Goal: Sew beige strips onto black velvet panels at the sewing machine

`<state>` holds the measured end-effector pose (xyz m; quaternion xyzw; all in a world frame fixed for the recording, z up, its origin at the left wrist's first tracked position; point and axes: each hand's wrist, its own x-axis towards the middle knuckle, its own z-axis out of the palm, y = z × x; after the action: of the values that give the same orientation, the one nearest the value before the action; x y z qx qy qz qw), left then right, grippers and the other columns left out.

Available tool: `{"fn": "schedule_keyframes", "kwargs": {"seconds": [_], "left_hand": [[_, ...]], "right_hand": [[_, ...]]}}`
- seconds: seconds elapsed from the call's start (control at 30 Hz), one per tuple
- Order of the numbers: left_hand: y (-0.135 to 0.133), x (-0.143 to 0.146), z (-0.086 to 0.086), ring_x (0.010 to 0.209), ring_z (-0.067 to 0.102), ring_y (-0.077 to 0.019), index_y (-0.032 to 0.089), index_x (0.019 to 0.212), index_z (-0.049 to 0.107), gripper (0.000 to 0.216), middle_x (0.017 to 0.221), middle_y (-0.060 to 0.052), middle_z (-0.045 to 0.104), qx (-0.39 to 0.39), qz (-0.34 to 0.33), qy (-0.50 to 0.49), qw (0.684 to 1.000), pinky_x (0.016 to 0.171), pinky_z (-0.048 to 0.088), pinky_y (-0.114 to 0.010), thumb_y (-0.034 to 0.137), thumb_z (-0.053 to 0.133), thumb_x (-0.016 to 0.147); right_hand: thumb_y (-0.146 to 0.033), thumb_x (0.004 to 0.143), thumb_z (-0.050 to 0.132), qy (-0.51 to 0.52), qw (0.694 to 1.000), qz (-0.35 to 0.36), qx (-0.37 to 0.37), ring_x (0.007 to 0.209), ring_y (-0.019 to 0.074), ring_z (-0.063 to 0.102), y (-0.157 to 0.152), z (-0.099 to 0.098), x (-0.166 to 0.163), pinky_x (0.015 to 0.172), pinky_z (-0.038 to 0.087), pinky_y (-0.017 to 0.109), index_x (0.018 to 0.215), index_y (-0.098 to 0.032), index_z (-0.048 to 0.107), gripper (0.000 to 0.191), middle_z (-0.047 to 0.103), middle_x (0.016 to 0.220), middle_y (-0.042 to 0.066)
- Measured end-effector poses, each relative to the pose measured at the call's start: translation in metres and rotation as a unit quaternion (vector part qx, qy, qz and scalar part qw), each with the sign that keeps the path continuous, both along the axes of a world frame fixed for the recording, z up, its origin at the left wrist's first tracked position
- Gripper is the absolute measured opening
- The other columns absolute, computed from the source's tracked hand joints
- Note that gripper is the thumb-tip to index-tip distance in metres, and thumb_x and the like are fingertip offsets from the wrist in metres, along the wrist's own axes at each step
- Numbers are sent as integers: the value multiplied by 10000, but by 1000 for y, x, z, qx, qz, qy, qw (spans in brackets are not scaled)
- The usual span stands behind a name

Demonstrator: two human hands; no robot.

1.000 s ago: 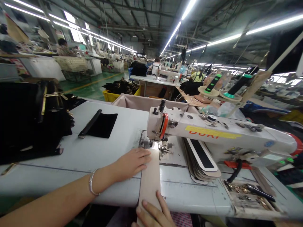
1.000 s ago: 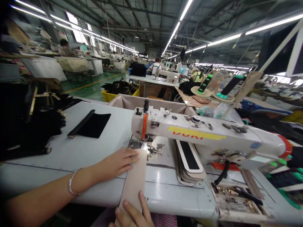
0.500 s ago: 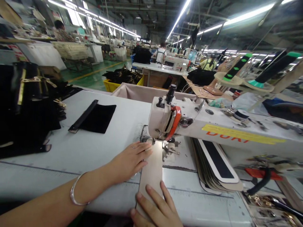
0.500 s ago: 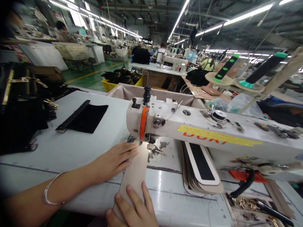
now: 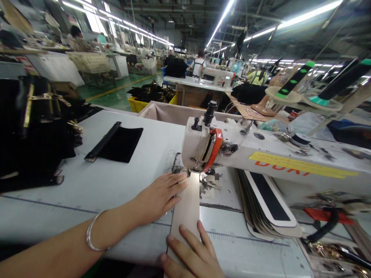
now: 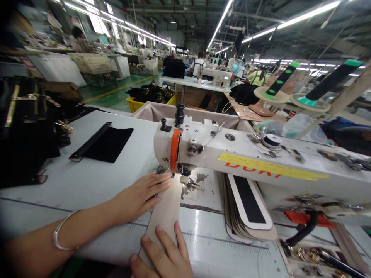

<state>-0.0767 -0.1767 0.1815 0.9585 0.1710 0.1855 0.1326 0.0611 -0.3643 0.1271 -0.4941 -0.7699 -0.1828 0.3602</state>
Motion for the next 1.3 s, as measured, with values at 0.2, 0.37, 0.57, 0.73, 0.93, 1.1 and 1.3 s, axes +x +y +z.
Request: {"fn": "schedule_keyframes", "kwargs": {"seconds": [0.2,0.37,0.57,0.73,0.93,1.1,1.3], "left_hand": [[2,0,-2,1421,401,-246,256,1455,441,452,1568,-70,391,-5,-6,-13,1000,1207,307,-491,287,494,1006],[-5,-1,0,1428,389,-248,241,1442,457,444,1560,-77,404,-10,4,-11,1000,1207,299,-499,254,498,1000],[39,-15,19,1294,546,-174,270,1374,548,376,1414,-20,584,-78,5,-12,997,1112,434,-337,305,507,1002],[153,-61,43,1284,525,-242,105,1257,602,374,1339,-158,601,-34,263,-27,964,1142,350,-432,198,319,1030],[221,-103,44,1109,599,-272,132,1093,641,352,1160,-110,648,-64,342,36,937,999,441,-507,431,651,907],[191,-102,34,1124,590,-308,117,1066,651,429,1145,-136,676,-91,281,17,955,1033,426,-415,467,672,818],[103,-65,33,1204,553,-242,170,1238,590,474,1288,-68,630,-140,185,-63,971,1080,395,-340,457,283,1019]], "right_hand": [[-419,876,700,-46,998,11,-31,1152,267,661,-3,3,6,1067,444,611,1034,-366,708,167,750,1112,-20],[-416,921,646,-80,995,53,-8,1102,215,683,5,28,21,1054,493,489,1105,-374,690,194,741,1146,-40],[-426,959,552,-132,980,77,-130,1062,192,673,49,80,58,878,576,315,1265,-284,636,348,703,1239,11],[-178,933,514,-120,973,-17,-194,1121,263,615,82,72,69,933,538,458,1309,-283,602,400,654,1272,65],[-107,893,522,-113,971,-21,-210,1180,270,556,81,63,68,987,498,471,1360,-283,556,501,596,1323,83],[-139,919,516,-98,965,-63,-234,1236,296,504,78,71,61,1026,451,504,1412,-271,509,510,528,1408,91],[-203,993,442,-100,956,-28,-276,1221,275,506,84,80,67,1014,445,475,1400,-254,509,415,542,1414,73]]}}
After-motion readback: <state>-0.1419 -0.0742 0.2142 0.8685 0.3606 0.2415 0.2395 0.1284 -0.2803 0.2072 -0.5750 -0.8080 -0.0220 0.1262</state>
